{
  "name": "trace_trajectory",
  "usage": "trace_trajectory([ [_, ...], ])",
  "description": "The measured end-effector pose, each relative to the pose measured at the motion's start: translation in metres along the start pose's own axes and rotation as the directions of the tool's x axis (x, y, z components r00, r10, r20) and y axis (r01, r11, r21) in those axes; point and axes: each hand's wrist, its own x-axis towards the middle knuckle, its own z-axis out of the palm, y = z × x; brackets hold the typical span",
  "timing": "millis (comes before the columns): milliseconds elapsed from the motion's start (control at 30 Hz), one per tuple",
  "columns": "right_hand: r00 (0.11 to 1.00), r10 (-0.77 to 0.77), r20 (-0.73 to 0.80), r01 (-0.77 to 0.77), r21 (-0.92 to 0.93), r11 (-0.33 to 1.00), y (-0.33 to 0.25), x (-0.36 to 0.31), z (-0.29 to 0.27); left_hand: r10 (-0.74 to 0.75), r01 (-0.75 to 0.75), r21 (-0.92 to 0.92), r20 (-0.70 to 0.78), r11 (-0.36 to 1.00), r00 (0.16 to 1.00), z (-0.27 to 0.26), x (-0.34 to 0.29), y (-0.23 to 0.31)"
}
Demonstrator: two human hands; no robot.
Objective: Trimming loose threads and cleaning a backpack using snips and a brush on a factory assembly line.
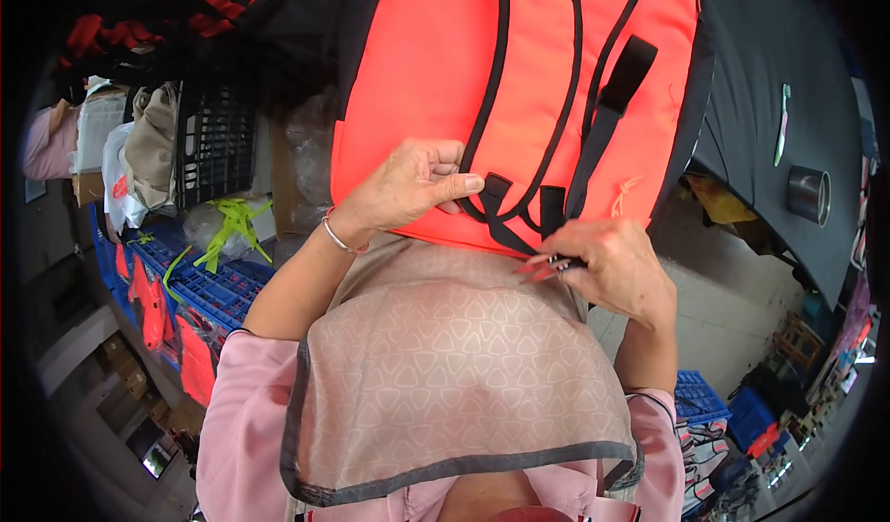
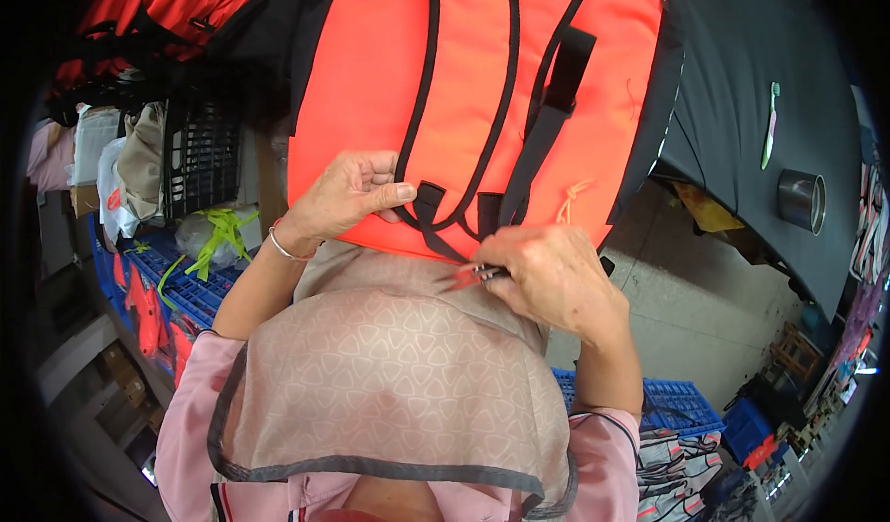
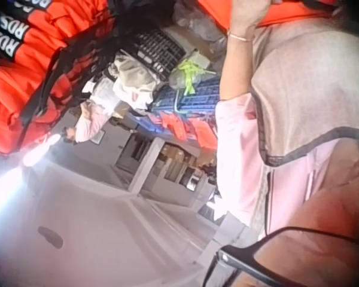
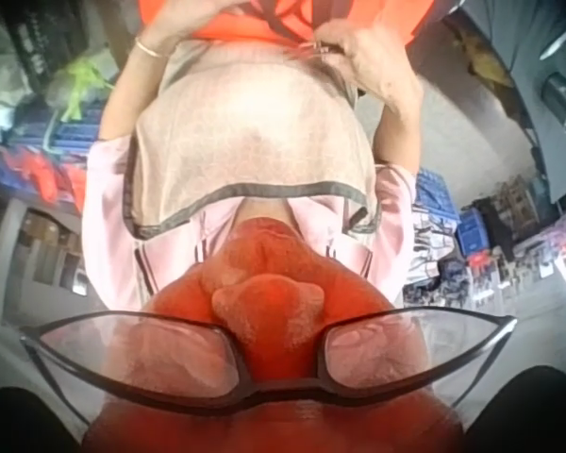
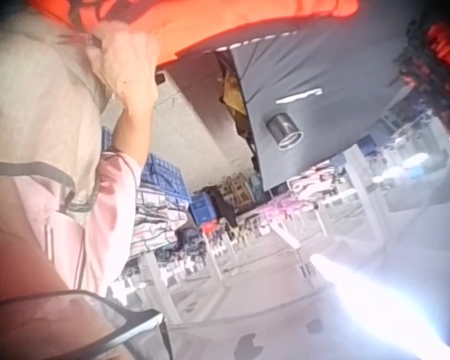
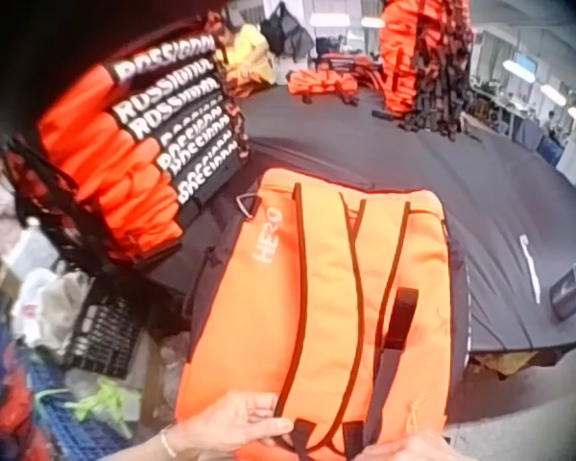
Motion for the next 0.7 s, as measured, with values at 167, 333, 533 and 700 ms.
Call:
trace_trajectory([
  [167,0.997,0.023,0.073,-0.03,0.097,0.995,0.002,-0.011,-0.004,-0.007,0.005,0.042,0.062,0.999,0.998,-0.006,0.01,-0.006],
  [333,0.969,0.178,0.17,-0.177,-0.018,0.984,-0.006,-0.011,-0.028,0.047,-0.051,0.053,0.069,0.997,0.996,-0.008,-0.005,0.01],
  [533,0.97,0.233,0.074,-0.24,0.461,0.854,0.019,-0.044,-0.07,0.026,-0.022,0.303,-0.009,0.953,1.0,-0.06,-0.042,0.013],
  [700,0.787,0.513,-0.343,-0.257,0.573,0.778,0.041,-0.031,-0.077,0.015,0.071,0.621,-0.133,0.781,0.991,-0.094,-0.052,0.02],
])
